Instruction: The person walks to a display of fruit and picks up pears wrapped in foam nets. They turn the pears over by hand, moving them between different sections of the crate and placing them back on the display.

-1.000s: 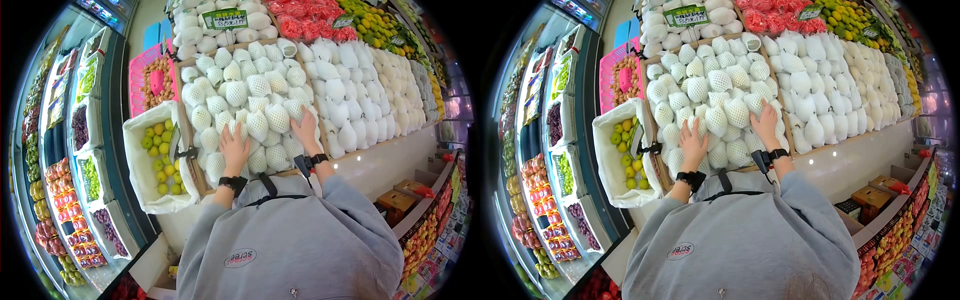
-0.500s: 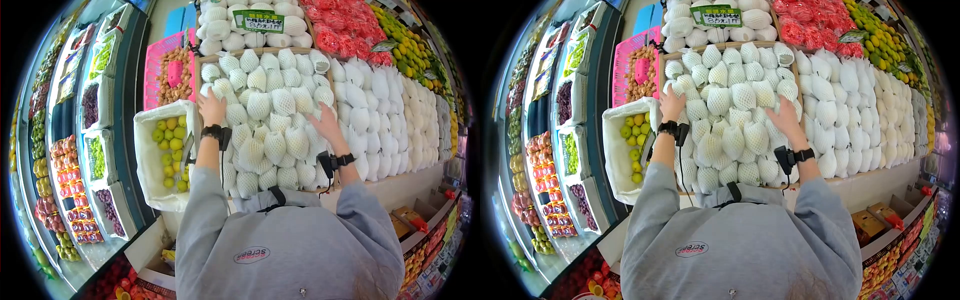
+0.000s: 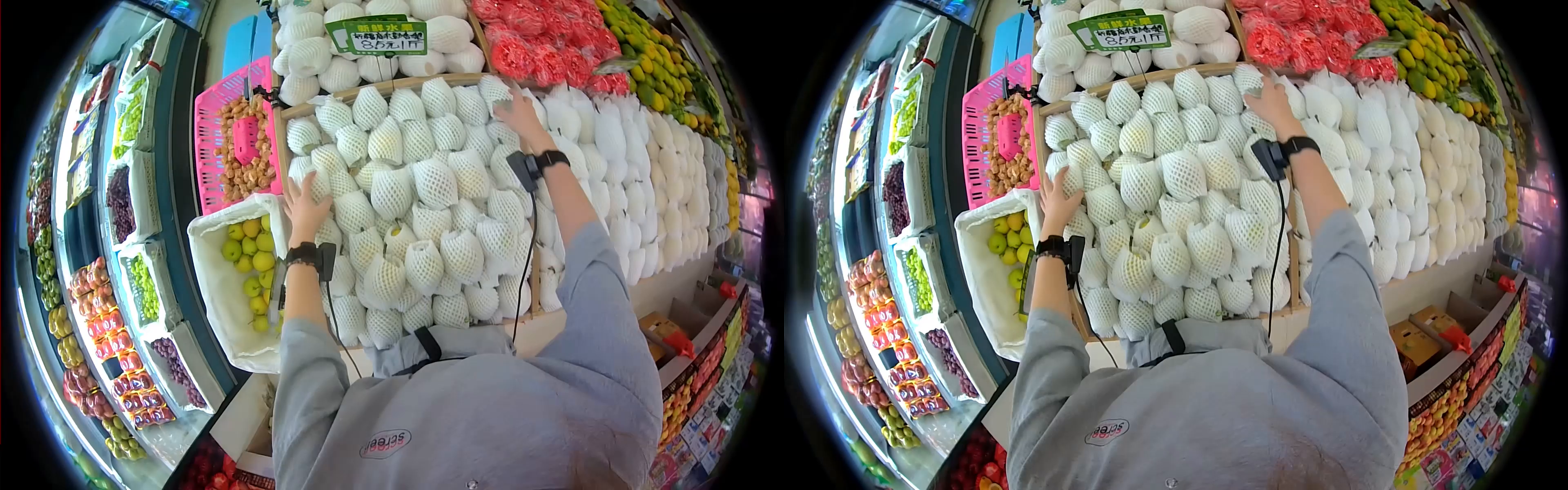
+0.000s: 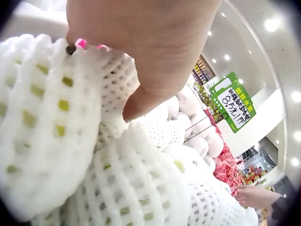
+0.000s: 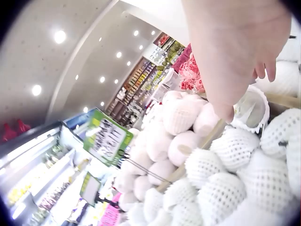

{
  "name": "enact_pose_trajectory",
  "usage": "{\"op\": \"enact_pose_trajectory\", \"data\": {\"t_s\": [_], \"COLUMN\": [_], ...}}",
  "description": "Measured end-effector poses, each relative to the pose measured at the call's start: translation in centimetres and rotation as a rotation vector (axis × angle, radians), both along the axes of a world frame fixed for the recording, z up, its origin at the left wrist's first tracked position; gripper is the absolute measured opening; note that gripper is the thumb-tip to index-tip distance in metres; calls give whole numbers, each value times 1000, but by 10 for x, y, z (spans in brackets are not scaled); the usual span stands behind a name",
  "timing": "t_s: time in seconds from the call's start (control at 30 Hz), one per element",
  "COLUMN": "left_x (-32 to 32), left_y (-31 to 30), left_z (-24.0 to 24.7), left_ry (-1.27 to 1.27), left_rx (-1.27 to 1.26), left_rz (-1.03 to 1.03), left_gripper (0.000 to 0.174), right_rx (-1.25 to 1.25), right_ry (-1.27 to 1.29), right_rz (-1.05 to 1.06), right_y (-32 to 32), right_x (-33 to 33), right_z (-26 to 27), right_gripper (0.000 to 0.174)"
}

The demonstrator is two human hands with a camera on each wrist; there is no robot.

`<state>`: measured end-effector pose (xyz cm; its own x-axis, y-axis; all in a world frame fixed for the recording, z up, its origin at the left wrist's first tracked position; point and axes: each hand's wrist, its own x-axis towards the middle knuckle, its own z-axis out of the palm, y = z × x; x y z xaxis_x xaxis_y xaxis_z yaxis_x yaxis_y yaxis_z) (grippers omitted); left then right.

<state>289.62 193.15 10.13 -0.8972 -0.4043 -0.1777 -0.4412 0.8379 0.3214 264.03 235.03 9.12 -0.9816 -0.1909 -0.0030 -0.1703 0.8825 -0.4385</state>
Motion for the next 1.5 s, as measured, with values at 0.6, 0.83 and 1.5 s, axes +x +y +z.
{"op": "enact_pose_trajectory", "data": {"t_s": [0.6, 0.83, 1.5], "left_x": [119, 127, 126], "left_y": [148, 157, 136], "left_z": [102, 93, 60], "left_ry": [-43, -16, 58], "left_rx": [224, 175, 272], "left_rz": [95, -155, -277], "left_gripper": [62, 76, 80], "right_rx": [-92, -124, -328], "right_ry": [417, 94, 132], "right_rz": [-31, 254, -171], "right_y": [-20, 16, -16], "right_x": [-4, -10, 319], "right_z": [-66, -34, 44], "right_gripper": [60, 65, 60]}}
